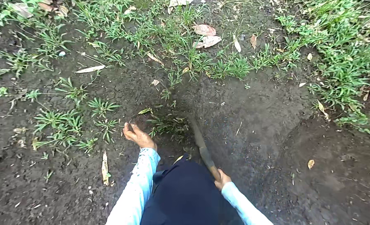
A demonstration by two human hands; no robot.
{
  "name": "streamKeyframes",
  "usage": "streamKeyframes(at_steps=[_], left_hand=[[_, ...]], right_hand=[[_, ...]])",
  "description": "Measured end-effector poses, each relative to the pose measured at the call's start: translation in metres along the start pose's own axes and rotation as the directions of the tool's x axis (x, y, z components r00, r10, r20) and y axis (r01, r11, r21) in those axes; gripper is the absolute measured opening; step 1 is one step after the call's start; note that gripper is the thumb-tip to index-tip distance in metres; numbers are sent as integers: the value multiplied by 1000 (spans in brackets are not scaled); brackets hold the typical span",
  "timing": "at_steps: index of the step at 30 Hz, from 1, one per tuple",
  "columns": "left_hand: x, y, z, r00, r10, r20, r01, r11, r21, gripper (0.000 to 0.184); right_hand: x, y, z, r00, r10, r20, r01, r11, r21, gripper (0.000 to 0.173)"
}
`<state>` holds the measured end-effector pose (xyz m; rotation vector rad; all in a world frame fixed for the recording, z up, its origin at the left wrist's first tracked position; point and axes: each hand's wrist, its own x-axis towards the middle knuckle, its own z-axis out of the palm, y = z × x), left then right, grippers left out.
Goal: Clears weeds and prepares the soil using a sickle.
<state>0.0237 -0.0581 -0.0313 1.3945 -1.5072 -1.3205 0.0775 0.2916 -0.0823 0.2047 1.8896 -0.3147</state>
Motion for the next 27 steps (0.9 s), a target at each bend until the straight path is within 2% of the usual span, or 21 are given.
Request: streamKeyframes(at_steps=[2,4,5,6,7,8,10,12,13,15,17,18,19,20,22,24,26,27], left_hand=[[-2,-7,1,1000,-4,0,4,1000,10,53],[-3,-12,1,1000,-8,-3,8,1000,10,52],[-2,-14,0,1000,-8,-5,8,1000,14,53],[-2,-15,0,1000,-6,-7,6,1000,25,53],[-1,-16,1,1000,0,-14,0,999,34,53],[0,-16,2,1000,5,-24,-5,999,36,53],[4,-11,5,999,14,-39,-13,999,30,53],[0,-10,5,999,7,-36,-6,999,42,53],[-3,-10,4,1000,-5,-23,6,999,47,53],[-8,-12,0,1000,-24,0,24,998,50,54],[-5,-13,-5,999,-33,-8,34,998,59,54],[-3,-14,-7,999,-36,-20,38,997,72,54],[0,-16,-9,998,-47,-39,50,996,79,54],[2,-19,-11,996,-66,-62,70,995,68,54],[9,-25,-10,985,-132,-114,137,990,39,52],[10,-35,-11,960,-233,-157,243,969,47,53],[6,-52,-17,933,-313,-176,332,938,97,58],[4,-60,-19,924,-333,-186,358,925,125,60]], right_hand=[[-8,-13,-17,999,9,-44,0,979,204,70],[-2,-55,-35,991,21,-134,50,865,500,69],[5,-80,-42,987,39,-157,62,807,587,68],[14,-99,-44,985,48,-163,60,801,596,68],[22,-104,-41,987,41,-155,42,866,498,69],[28,-95,-34,994,20,-103,14,947,320,72],[30,-58,-17,999,-38,-1,38,999,-13,76],[15,-25,-9,999,-27,43,34,987,-158,74],[6,-20,-11,999,-30,38,34,991,-130,72],[-3,-33,-20,997,-58,-52,64,991,120,70],[2,-64,-32,984,-50,-173,126,878,463,68],[7,-78,-35,978,-14,-206,133,808,574,69],[12,-84,-35,977,23,-212,110,798,593,69],[15,-77,-29,981,42,-191,60,864,500,70],[11,-34,-12,998,31,-49,-22,983,184,73],[3,13,7,999,23,29,-21,997,-77,73],[-7,29,2,1000,11,27,-8,992,-124,72],[-10,22,-6,1000,4,-2,-5,999,-44,71]])
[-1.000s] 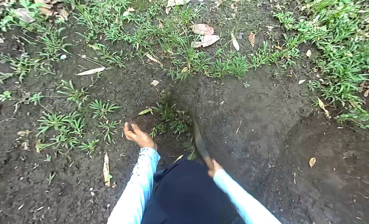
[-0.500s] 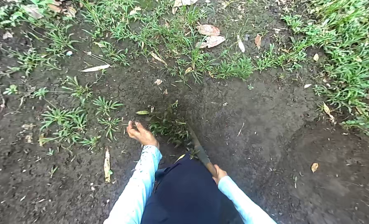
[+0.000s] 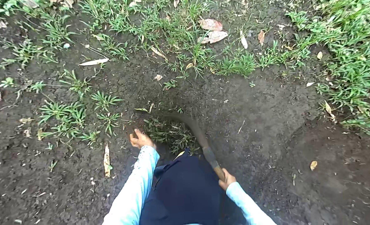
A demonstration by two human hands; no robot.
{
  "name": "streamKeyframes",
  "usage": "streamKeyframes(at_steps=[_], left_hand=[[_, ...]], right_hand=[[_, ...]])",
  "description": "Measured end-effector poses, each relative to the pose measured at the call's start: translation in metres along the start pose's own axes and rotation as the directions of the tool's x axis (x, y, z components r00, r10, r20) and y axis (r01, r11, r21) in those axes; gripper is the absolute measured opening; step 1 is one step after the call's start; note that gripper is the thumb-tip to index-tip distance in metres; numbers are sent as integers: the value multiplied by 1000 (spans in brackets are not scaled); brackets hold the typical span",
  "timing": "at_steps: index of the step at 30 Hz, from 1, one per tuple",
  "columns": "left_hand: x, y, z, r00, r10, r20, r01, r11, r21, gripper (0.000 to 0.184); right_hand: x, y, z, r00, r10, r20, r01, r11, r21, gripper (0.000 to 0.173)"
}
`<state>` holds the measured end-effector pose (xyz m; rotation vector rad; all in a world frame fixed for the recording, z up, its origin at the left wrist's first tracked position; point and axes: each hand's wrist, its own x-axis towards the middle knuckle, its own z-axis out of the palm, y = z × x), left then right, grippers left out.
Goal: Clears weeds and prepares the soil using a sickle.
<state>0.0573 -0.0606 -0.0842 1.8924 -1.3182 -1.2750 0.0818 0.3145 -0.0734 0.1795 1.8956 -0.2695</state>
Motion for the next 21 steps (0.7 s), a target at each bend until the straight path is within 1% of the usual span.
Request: streamKeyframes(at_steps=[1,2,3,4,5,6,7,8,9,10,11,12,14,15,16,17,18,20,21], left_hand=[[1,-6,-2,1000,-19,-4,19,999,30,61],[4,-11,-3,999,-38,-6,38,998,59,63],[6,-14,-5,999,-51,-15,52,995,84,64],[9,-17,-8,998,-63,-22,66,991,114,64],[10,-19,-10,996,-78,-37,82,986,144,65],[11,-20,-10,994,-99,-44,104,982,158,66],[12,-20,-9,991,-123,-46,129,981,147,67],[11,-20,-7,988,-150,-30,153,981,120,68],[9,-21,-5,985,-170,-12,170,981,92,69],[6,-21,-3,984,-179,16,178,982,66,70],[0,-21,-3,983,-180,43,178,983,48,71],[-3,-20,-3,983,-175,61,172,984,48,71],[-4,-19,-4,985,-163,57,160,986,44,70],[-2,-18,-5,986,-163,48,161,986,35,70],[-1,-19,-5,984,-170,48,170,985,20,70],[0,-21,-6,980,-191,60,191,982,6,72],[-2,-23,-8,972,-220,83,221,975,2,74],[-13,-23,-6,943,-288,167,294,956,-13,76],[-23,-23,-5,925,-323,200,333,943,-16,78]], right_hand=[[0,-13,-10,999,-2,-49,8,991,134,70],[3,-30,-19,994,3,-109,30,954,297,71],[8,-50,-25,989,20,-148,47,898,437,71],[11,-66,-24,986,49,-161,44,847,530,71],[12,-72,-17,987,72,-147,18,845,535,71],[11,-67,-7,992,74,-100,-22,893,449,72],[14,-50,7,998,51,-26,-41,958,282,75],[15,-25,23,999,28,38,-32,994,108,75],[16,-2,36,997,13,75,-10,999,-41,75],[11,11,39,994,19,104,-5,992,-128,74],[2,13,35,994,23,106,-8,990,-138,73],[-5,7,26,997,15,73,-9,997,-83,72],[-11,-22,2,999,1,-42,6,982,188,71],[-8,-41,-8,994,6,-108,33,935,352,70],[-4,-58,-14,989,26,-149,47,883,468,70],[1,-68,-12,985,53,-167,41,856,515,71],[4,-68,-5,986,69,-151,12,876,482,71],[12,-42,17,998,59,-37,-44,944,328,75],[10,-29,23,998,61,-5,-58,963,263,75]])
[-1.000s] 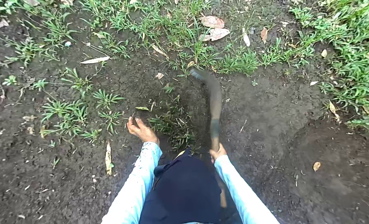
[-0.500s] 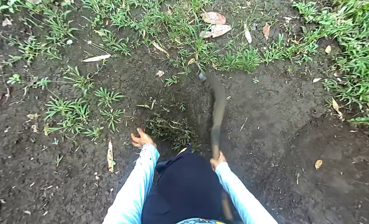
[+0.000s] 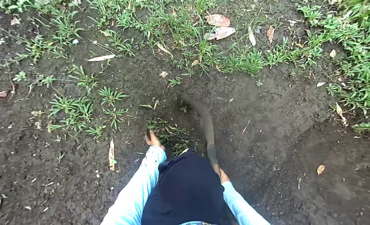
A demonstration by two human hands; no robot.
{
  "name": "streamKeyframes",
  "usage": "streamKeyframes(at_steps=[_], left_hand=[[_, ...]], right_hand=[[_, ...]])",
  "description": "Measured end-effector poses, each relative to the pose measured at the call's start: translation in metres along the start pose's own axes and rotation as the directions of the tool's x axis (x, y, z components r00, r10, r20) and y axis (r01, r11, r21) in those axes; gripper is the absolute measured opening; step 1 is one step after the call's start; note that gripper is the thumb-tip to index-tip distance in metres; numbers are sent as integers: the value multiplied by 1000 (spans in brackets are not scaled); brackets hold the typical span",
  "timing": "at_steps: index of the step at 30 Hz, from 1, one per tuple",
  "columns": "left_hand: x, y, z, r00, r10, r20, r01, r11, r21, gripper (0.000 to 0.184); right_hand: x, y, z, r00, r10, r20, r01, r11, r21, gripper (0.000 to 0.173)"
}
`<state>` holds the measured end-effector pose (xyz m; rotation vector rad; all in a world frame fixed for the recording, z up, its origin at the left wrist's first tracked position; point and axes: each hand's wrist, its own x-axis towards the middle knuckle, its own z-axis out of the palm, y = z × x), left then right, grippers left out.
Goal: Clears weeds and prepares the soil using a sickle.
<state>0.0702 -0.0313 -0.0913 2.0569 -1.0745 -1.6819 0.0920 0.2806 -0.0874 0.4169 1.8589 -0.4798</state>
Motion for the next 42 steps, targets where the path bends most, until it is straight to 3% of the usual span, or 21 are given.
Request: streamKeyframes(at_steps=[3,6,7,9,11,13,15,17,19,20,22,25,27,29,33,35,39,42], left_hand=[[-25,-8,9,989,-104,101,98,993,61,85],[-27,-24,21,988,-101,115,79,980,182,95],[-25,-29,23,989,-102,104,76,972,224,97],[-22,-33,26,993,-91,81,67,963,263,97],[-15,-28,29,996,-63,65,47,976,213,92],[-12,-26,30,997,-54,54,45,989,141,87],[-13,-22,26,998,-45,54,38,991,127,86],[-17,-19,22,999,-31,43,26,992,125,87],[-13,-20,17,1000,-27,12,25,993,114,87],[-11,-20,15,999,-41,11,39,993,113,87],[-15,-16,13,993,-102,66,95,990,106,87],[-34,-3,18,963,-213,167,200,975,92,79],[-38,-8,17,956,-212,204,201,977,73,73],[-35,-15,18,967,-190,169,184,982,53,68],[-34,-7,17,969,-167,185,166,986,16,78],[-33,-4,17,969,-165,185,160,986,39,80],[-19,2,7,996,9,86,-16,996,84,86],[-4,0,-6,980,200,-8,-194,960,202,88]], right_hand=[[-12,3,-24,998,-40,-48,44,996,73,70],[-8,-50,-44,987,-60,-148,114,915,386,69],[-3,-68,-44,985,-50,-167,117,901,419,69],[8,-69,-29,990,-55,-132,85,969,231,69],[17,-33,-10,998,-61,0,61,998,-28,75],[8,-10,-14,998,-42,41,46,995,-92,74],[-8,-15,-34,998,-50,25,50,999,13,70],[-10,-39,-50,997,-69,-29,74,971,228,71],[-2,-76,-49,994,-66,-89,96,918,384,69],[1,-85,-40,993,-66,-101,100,923,372,67],[5,-60,-16,997,-75,-34,78,991,110,68],[8,27,3,992,-37,118,71,953,-295,76],[-6,48,-6,994,-17,112,58,927,-370,74],[-12,20,-23,997,-49,54,61,966,-252,72],[11,-101,-54,985,-122,-120,148,959,241,72],[35,-132,-57,983,-125,-136,156,957,245,71],[44,-64,-46,991,-130,-21,121,959,-255,76],[9,-14,-53,996,-80,31,84,979,-184,71]])
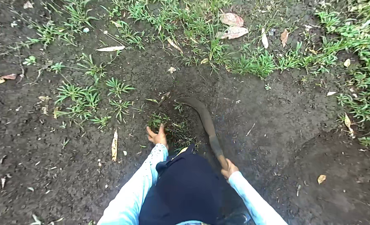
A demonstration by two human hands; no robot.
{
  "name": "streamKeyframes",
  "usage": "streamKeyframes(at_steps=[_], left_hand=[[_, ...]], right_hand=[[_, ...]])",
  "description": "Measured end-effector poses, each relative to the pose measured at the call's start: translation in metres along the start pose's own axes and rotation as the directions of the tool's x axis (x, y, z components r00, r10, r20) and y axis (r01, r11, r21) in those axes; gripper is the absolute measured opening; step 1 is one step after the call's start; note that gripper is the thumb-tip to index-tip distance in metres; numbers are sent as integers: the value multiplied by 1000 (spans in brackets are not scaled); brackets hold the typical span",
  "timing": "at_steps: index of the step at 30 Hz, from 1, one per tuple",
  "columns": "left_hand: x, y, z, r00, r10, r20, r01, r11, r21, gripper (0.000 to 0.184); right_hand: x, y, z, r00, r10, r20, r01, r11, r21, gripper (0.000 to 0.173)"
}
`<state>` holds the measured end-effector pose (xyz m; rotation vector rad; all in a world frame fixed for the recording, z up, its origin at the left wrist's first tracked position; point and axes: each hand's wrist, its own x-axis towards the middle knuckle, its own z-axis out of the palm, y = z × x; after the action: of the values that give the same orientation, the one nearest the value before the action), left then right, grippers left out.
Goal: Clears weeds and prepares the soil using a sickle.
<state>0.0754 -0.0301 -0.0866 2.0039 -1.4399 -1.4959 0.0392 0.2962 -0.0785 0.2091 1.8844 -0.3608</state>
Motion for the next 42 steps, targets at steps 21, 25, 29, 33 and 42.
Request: streamKeyframes(at_steps=[21,25,29,33,42], left_hand=[[68,-45,-31,918,332,217,-396,774,493,73],[21,-64,-13,745,356,565,-642,615,459,82],[-41,-112,17,268,226,936,-940,273,203,69],[-38,-100,9,29,-24,999,-990,139,32,52],[57,-71,-83,773,398,495,-635,470,613,66]], right_hand=[[-58,34,4,984,80,-157,-38,966,255,68],[-68,50,-13,945,153,-290,54,799,599,59],[-75,63,-25,907,198,-373,124,720,683,45],[-87,68,-36,907,179,-381,143,720,679,32],[-76,39,-59,910,74,-408,233,723,650,26]])
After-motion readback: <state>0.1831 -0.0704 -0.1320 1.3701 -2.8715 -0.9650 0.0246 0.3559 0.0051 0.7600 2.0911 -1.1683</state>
